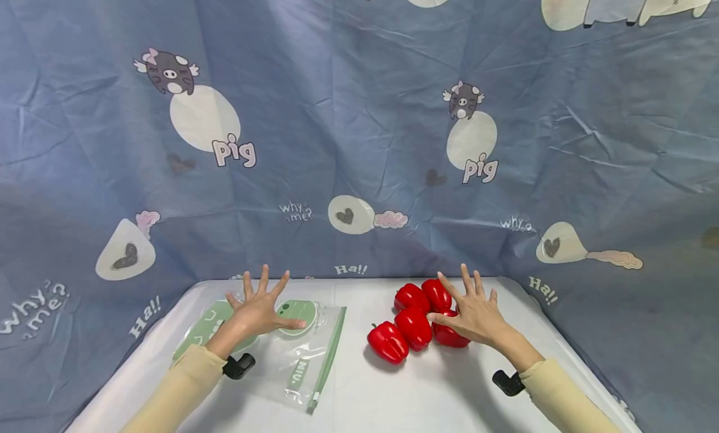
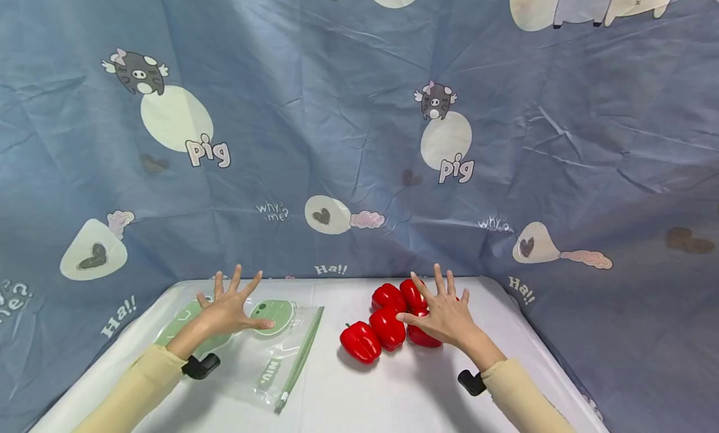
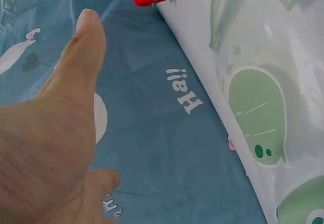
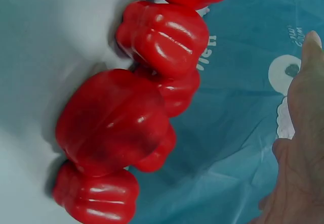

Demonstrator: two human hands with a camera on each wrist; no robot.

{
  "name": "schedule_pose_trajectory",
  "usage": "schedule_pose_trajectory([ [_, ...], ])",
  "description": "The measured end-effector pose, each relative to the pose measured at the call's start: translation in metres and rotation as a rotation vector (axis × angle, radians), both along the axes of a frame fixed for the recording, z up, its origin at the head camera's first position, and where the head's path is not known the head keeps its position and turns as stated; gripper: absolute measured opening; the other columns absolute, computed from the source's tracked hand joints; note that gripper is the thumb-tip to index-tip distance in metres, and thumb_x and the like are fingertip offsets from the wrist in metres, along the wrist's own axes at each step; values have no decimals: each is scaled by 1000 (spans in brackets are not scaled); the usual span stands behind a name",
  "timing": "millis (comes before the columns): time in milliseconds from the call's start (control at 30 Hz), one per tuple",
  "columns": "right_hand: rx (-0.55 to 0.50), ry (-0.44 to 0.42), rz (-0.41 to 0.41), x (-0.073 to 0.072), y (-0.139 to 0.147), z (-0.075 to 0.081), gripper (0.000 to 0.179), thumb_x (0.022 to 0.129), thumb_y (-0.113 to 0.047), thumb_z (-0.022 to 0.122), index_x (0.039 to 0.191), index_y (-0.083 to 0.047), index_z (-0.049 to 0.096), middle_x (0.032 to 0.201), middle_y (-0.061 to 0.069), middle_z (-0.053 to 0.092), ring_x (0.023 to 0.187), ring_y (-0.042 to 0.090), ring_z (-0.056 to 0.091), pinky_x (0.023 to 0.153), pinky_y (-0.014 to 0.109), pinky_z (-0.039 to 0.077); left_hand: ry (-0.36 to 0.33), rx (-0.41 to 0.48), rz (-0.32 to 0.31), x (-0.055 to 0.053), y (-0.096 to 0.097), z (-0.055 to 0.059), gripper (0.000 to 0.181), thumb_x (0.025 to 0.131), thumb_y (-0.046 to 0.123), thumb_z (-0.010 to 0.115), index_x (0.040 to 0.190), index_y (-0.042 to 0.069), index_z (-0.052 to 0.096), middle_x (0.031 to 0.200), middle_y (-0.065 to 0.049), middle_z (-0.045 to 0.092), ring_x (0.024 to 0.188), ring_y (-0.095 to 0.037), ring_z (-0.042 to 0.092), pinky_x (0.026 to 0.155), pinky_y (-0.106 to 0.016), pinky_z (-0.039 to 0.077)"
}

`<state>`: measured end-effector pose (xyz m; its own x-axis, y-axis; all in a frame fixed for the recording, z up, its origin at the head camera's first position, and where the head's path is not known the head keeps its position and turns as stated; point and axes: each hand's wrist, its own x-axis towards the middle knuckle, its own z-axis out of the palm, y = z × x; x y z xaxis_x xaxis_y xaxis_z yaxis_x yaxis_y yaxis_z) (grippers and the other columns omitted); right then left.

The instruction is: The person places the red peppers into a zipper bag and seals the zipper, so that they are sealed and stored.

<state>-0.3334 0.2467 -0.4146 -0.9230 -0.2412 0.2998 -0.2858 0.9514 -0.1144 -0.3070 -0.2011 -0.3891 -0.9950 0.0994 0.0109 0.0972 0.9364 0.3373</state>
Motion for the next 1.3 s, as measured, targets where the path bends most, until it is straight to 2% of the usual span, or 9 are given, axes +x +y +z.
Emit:
schedule_pose_trajectory([
  [200,-1,26,29,-1,-4,4,95,74,-81,52,151,-33,27,160,21,7,144,50,8,99,79,17,21,-4,-7,1,2,3,121,64,71,72,155,21,11,157,-24,-18,136,-56,-23,92,-84,-7],
  [400,-14,65,58,0,-12,2,95,74,-77,56,151,-30,29,158,24,15,142,51,15,101,74,24,32,3,-13,0,8,3,118,65,72,70,155,21,14,157,-27,-10,137,-58,-15,93,-84,-2],
  [633,-79,49,72,4,-24,-2,97,73,-79,56,151,-29,31,156,22,25,139,51,25,101,71,29,49,32,-32,1,16,1,114,66,69,71,155,20,17,156,-31,-1,138,-60,-5,95,-84,3],
  [767,-97,65,85,8,-32,-6,98,70,-80,58,149,-26,36,151,21,34,132,47,38,94,70,37,73,45,-34,3,20,-6,111,66,66,74,153,17,24,154,-33,13,137,-61,8,97,-82,12],
  [900,-122,68,104,12,-41,-11,101,68,-82,58,145,-18,44,144,20,43,123,43,49,92,63,44,98,49,-39,5,25,-14,106,67,63,76,151,14,32,150,-34,25,134,-60,24,96,-78,24],
  [1067,-145,78,128,16,-50,-18,103,66,-80,61,141,-10,48,135,17,51,114,36,56,87,52,52,113,87,-57,6,32,-22,101,67,58,78,147,10,38,144,-34,36,127,-57,37,92,-73,35],
  [1200,-168,93,123,18,-59,-22,100,65,-76,67,139,-12,50,125,13,56,102,30,61,81,44,55,125,148,-71,6,37,-31,94,68,52,81,140,2,46,133,-31,48,120,-51,47,94,-63,41],
  [1300,-187,88,124,21,-65,-27,97,64,-74,70,139,-16,51,120,11,57,96,26,61,78,40,54,125,161,-77,8,40,-38,86,68,49,82,132,-1,53,127,-29,53,117,-47,51,95,-58,44],
])
